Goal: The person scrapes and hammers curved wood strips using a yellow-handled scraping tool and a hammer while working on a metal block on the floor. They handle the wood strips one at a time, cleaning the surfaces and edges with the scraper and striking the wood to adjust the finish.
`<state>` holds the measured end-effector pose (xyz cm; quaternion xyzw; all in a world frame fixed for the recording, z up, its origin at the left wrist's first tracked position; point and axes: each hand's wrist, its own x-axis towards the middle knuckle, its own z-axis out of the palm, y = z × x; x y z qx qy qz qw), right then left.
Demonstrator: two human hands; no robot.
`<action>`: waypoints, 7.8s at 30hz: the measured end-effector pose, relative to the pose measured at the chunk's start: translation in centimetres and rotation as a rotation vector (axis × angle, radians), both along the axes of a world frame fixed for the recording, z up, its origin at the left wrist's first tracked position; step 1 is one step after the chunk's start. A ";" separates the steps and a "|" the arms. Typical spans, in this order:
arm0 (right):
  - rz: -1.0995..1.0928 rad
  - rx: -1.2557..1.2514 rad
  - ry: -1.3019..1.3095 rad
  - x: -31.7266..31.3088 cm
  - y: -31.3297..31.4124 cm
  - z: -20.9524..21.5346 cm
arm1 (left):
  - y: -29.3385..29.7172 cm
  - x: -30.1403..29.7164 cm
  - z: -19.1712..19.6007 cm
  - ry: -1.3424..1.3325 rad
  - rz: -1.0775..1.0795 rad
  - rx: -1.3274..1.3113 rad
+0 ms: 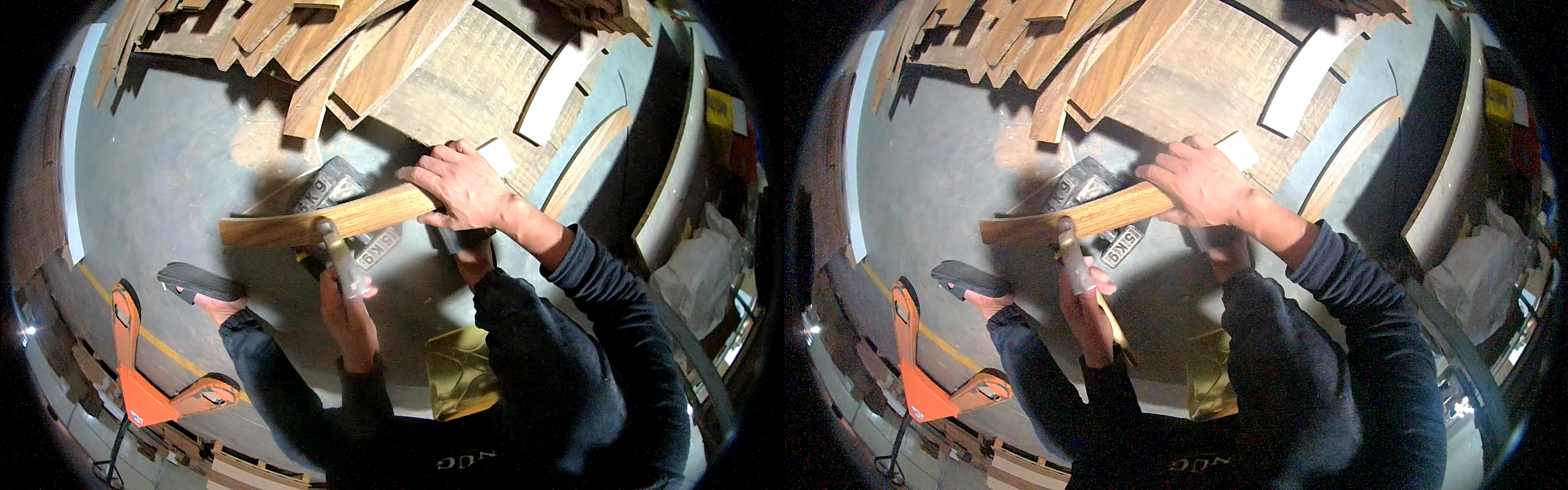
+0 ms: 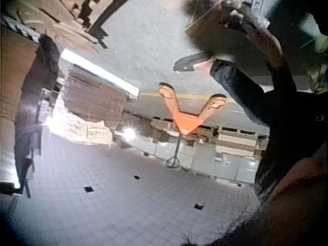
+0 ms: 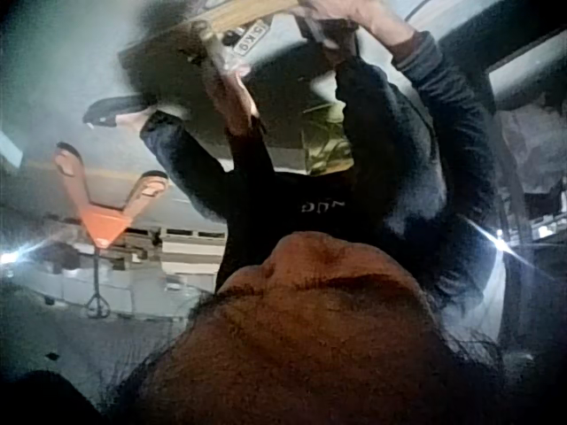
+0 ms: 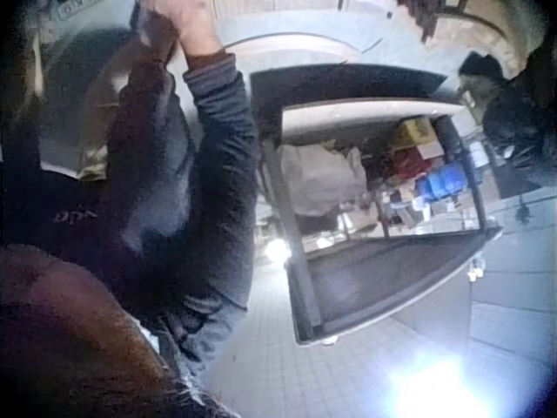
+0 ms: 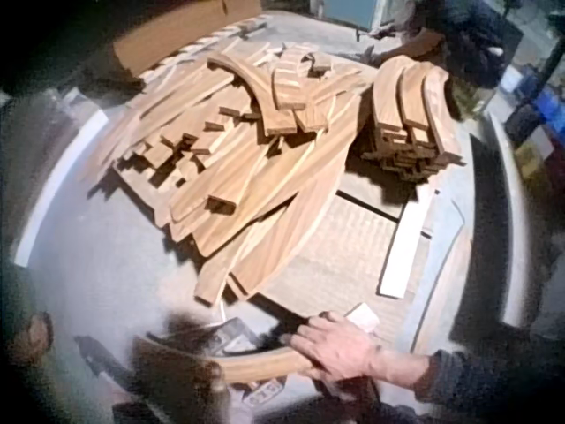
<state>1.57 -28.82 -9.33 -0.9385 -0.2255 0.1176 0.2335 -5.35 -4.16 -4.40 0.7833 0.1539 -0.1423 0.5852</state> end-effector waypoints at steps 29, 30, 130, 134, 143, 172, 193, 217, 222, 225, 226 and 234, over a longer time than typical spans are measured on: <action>-0.005 0.043 -0.060 0.0 0.5 -0.7 | 0.5 1.4 1.0 -0.102 -0.784 0.763; -0.003 0.034 -0.063 0.0 0.6 -0.7 | 0.8 -0.3 0.7 -0.078 -0.785 0.647; -0.038 0.079 0.054 -0.3 1.7 -0.7 | -1.0 -1.8 1.8 0.461 0.286 -0.644; -0.018 0.013 0.145 -0.3 1.7 -0.7 | -0.8 -0.6 2.5 0.420 0.043 -0.262; -0.006 0.004 0.126 -0.1 1.7 0.0 | 1.6 3.3 -0.3 -0.112 -0.735 0.775; -0.046 0.065 0.163 -0.5 1.6 -0.6 | 5.6 2.1 -4.1 -0.284 -0.085 0.530; 0.068 0.026 0.005 -2.1 3.3 0.5 | 6.2 -7.8 -13.9 -0.015 -0.837 0.699; -0.207 0.169 0.077 -6.9 -5.7 4.1 | 0.2 -13.5 1.6 0.358 -0.373 0.470; -0.120 0.125 -0.026 0.3 4.5 3.0 | 0.0 -10.9 4.1 -0.005 -0.242 0.341; -0.120 0.155 -0.039 2.7 8.4 0.8 | 3.4 -11.0 1.5 -0.200 -0.431 0.746; -0.124 0.163 -0.056 3.0 8.9 0.2 | 4.2 -10.6 1.0 -0.091 -0.437 0.807; -0.151 0.054 0.197 2.3 5.2 1.8 | 1.9 1.1 2.0 -0.003 0.006 0.098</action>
